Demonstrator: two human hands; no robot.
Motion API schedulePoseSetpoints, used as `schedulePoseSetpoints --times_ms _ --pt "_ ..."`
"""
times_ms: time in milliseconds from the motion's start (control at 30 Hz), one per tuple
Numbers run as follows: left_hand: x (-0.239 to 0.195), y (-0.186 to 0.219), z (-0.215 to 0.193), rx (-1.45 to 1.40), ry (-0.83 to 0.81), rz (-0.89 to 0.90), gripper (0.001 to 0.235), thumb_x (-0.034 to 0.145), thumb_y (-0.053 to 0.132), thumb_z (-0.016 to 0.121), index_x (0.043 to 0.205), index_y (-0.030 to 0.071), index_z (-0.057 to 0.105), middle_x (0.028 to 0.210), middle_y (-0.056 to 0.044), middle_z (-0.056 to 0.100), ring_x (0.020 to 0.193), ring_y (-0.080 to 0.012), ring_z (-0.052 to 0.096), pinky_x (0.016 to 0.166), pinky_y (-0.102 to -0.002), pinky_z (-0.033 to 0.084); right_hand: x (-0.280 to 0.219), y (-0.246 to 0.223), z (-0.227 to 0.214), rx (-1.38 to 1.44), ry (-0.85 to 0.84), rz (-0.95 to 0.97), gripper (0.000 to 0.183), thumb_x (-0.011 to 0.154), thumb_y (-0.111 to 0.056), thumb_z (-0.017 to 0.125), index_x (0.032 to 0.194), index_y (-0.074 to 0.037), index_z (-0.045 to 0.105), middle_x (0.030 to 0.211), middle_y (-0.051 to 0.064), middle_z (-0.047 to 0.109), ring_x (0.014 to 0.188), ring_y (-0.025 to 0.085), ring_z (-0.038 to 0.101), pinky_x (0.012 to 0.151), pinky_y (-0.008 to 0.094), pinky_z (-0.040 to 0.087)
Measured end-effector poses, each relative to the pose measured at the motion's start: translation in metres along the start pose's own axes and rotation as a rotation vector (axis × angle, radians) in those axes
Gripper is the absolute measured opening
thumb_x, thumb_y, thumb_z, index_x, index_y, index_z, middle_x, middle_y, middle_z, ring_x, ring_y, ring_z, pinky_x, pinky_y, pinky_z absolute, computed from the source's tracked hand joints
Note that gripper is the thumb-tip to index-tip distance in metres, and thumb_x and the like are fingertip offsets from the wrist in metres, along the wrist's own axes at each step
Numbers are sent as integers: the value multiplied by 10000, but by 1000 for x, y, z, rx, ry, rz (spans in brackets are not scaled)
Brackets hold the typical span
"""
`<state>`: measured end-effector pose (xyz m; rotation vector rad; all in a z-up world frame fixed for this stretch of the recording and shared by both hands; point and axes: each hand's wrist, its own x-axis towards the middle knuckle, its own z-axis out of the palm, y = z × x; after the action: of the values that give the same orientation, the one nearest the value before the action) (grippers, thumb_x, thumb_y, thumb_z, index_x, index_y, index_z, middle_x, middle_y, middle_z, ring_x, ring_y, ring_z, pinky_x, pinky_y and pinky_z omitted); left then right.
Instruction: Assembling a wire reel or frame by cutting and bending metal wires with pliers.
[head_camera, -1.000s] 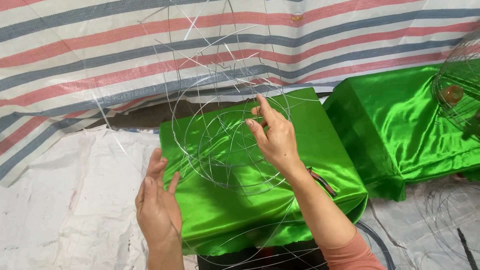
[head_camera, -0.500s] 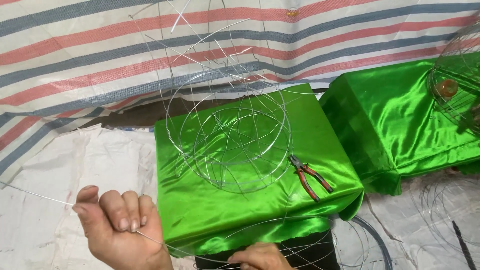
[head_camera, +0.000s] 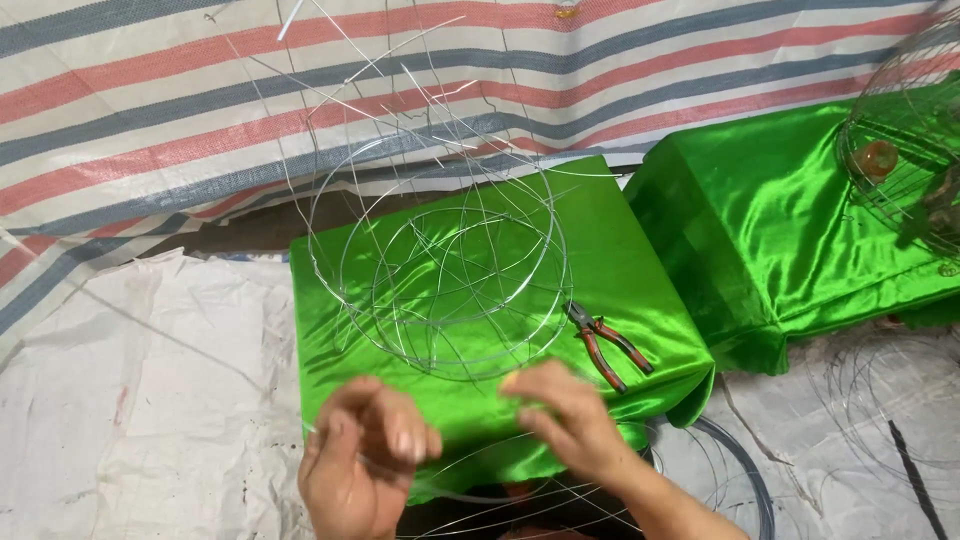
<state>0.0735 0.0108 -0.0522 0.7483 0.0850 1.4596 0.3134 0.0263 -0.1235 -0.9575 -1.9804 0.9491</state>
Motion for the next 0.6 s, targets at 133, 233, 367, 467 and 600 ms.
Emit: schedulePoseSetpoints --times_ms 133,233,367,467,600 --pt "46 -18 4 274 180 5 369 1055 8 458 1377 42 637 1244 -184 688 1150 -311 625 995 -426 521 64 27 -21 -445 494 -63 368 1022 -253 597 1334 -62 627 1274 124 676 1167 307 539 977 449 470" --pt "79 -46 -15 561 386 -39 446 981 98 455 1402 75 598 1389 -146 640 1280 -243 548 1098 -413 420 108 69 -17 -437 474 -69 361 1001 -211 654 1346 -105 674 1136 110 730 1115 294 601 981 437 495" --pt "86 -49 -27 654 408 -110 486 964 85 433 1428 58 572 1419 -175 617 1307 -304 515 1123 -486 379 139 31 -39 -161 215 138 364 1043 -189 580 1386 -78 632 999 121 787 884 290 719 836 432 564" --pt "77 -51 -30 727 392 -138 496 949 126 474 1424 47 591 1436 -150 624 1333 -273 512 1111 -460 388 146 32 -43 278 47 189 322 1047 -84 516 1338 -44 646 878 174 781 585 221 718 645 371 602" --pt "76 -51 -37 781 386 -121 512 947 153 476 1437 45 577 1428 -171 621 1329 -306 495 1107 -480 369 150 24 -43 254 -35 279 261 1026 -80 549 1229 -25 702 751 150 763 504 200 688 551 309 587"
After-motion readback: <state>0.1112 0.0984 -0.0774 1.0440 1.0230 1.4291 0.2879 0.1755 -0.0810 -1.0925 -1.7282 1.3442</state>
